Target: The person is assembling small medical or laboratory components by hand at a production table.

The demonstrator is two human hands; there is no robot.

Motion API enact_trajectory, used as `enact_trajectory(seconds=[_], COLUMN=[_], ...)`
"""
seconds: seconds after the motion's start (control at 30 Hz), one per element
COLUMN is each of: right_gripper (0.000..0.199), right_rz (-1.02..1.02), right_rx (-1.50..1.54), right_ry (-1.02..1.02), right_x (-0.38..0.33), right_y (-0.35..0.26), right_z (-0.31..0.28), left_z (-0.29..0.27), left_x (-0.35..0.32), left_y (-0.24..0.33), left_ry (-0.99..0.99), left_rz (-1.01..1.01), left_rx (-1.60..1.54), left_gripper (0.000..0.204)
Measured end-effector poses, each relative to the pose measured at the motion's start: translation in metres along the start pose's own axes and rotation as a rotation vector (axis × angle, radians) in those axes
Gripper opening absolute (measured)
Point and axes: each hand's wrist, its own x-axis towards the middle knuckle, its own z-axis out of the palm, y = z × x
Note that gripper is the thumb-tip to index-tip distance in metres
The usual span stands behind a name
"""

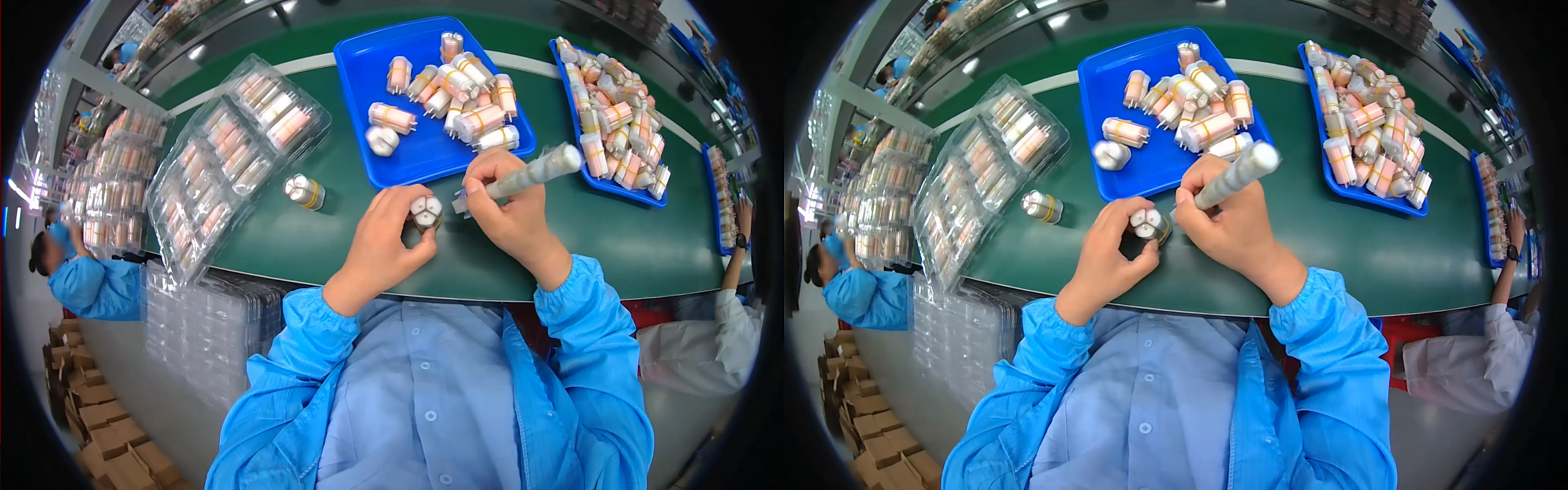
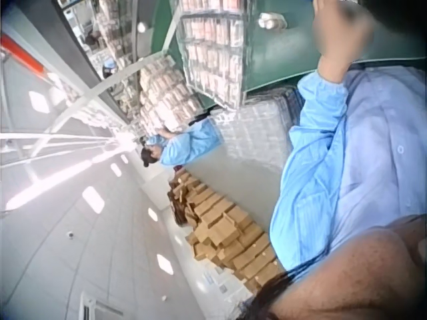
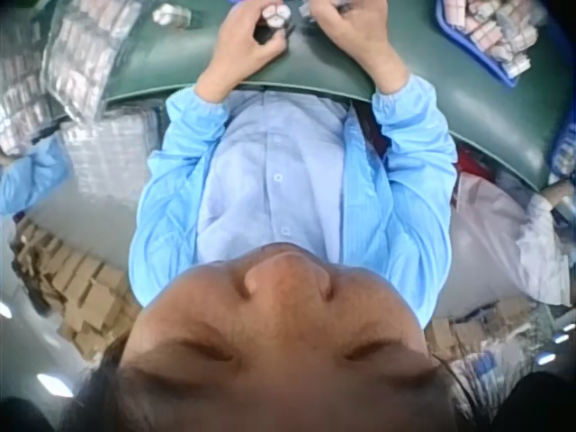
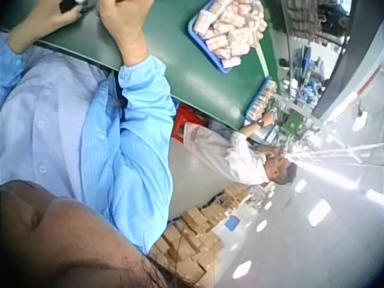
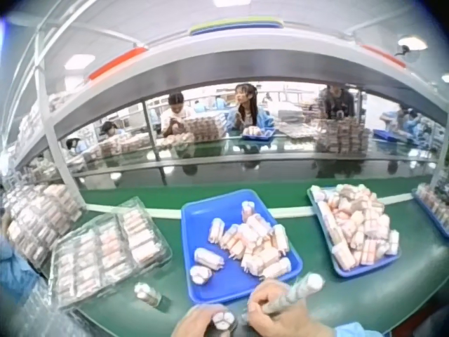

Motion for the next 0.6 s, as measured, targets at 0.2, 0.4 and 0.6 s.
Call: enact_trajectory(seconds=[0.2, 0.4, 0.6], right_gripper=[0.012, 0.012, 0.012], right_rz=[-0.054, -0.062, -0.033], right_rx=[-0.012, 0.018, -0.004], right_ry=[0.004, -0.031, -0.059], right_x=[-0.0018, -0.0016, -0.0013], right_y=[0.0004, -0.0014, -0.0025], right_z=[0.0053, 0.0084, 0.0074], left_z=[0.0034, 0.0042, 0.0027], left_x=[0.0016, -0.0033, -0.0005], left_y=[-0.0058, -0.0048, -0.0029], left_ry=[0.059, 0.037, 0.037], left_rz=[0.09, 0.037, 0.103], left_rx=[0.033, -0.014, -0.02], left_gripper=[0.052, 0.049, 0.046])
